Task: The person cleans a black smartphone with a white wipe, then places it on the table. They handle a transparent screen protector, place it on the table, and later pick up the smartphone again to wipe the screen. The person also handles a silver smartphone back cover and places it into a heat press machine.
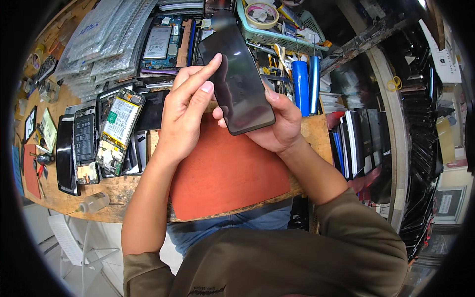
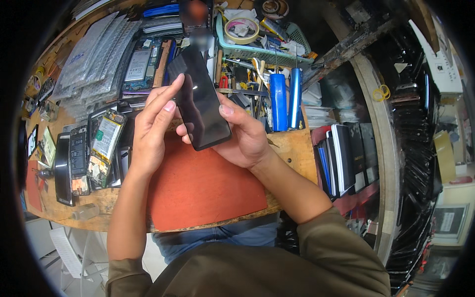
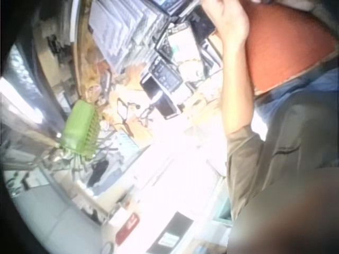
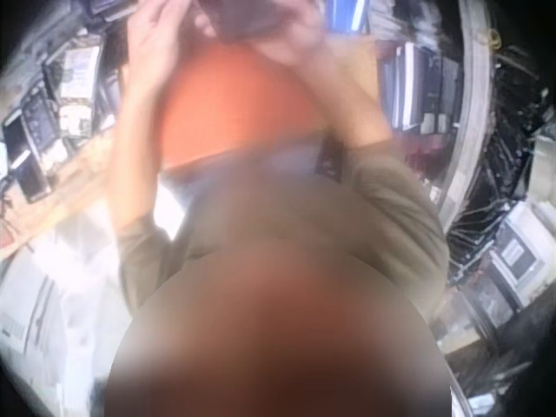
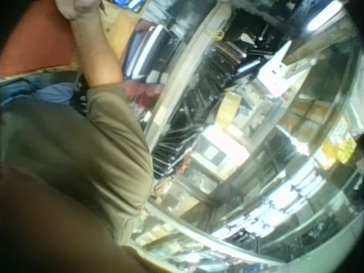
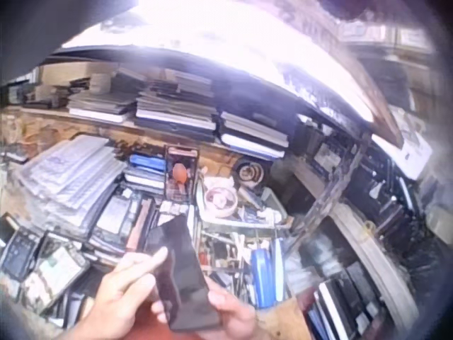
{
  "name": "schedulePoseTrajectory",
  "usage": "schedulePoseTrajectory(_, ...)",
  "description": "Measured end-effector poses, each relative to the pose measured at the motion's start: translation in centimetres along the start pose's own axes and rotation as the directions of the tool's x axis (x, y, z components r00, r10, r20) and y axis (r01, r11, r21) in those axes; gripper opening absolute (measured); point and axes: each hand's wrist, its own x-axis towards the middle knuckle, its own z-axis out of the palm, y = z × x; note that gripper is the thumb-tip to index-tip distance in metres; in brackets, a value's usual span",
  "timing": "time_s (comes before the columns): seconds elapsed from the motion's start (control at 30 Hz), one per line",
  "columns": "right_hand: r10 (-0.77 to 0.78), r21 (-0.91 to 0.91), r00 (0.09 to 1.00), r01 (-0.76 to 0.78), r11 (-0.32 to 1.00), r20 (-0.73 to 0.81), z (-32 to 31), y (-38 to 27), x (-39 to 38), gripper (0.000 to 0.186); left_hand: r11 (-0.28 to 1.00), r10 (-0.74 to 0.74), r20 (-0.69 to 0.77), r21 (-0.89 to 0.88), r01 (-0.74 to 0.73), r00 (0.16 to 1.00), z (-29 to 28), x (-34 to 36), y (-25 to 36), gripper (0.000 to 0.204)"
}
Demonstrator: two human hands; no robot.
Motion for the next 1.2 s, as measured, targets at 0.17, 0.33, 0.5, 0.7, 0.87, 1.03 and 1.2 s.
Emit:
schedulePoseTrajectory(0.17,0.026,-0.04,1.0,-0.026,0.999,0.002,-0.1,-0.3,-0.1,0.08,0.99,0.083,-0.042,0.121,-0.077,0.996,-0.1,0.1,0.2,0.041)
schedulePoseTrajectory(0.33,0.042,-0.053,0.999,-0.041,0.998,0.02,-0.6,-0.5,-0.3,0.083,0.991,0.102,-0.069,0.093,-0.095,0.992,0.1,-0.2,0.1,0.043)
schedulePoseTrajectory(0.5,0.052,-0.053,0.998,-0.05,0.997,0.031,-0.7,-0.7,-0.4,0.085,0.984,0.135,-0.084,0.128,-0.124,0.987,0.2,-0.3,0.1,0.045)
schedulePoseTrajectory(0.7,0.065,-0.095,0.998,-0.065,0.993,0.002,-0.7,-0.8,-0.6,0.088,0.967,0.207,-0.097,0.169,-0.189,0.973,0.2,-0.2,-0.3,0.048)
schedulePoseTrajectory(0.87,0.075,-0.135,0.997,-0.071,0.988,0.023,-1.0,-1.0,-0.8,0.086,0.955,0.237,-0.097,0.207,-0.213,0.967,0.2,-0.3,-0.5,0.048)
schedulePoseTrajectory(1.03,0.074,-0.157,0.997,-0.068,0.985,0.031,-1.1,-0.9,-0.7,0.085,0.958,0.227,-0.116,0.205,-0.2,0.967,0.3,-0.2,-0.3,0.049)
schedulePoseTrajectory(1.2,0.047,-0.222,0.998,-0.036,0.974,0.041,-1.1,-1.1,-0.8,0.081,0.968,0.191,-0.112,0.185,-0.168,0.975,0.3,-0.2,-0.1,0.044)
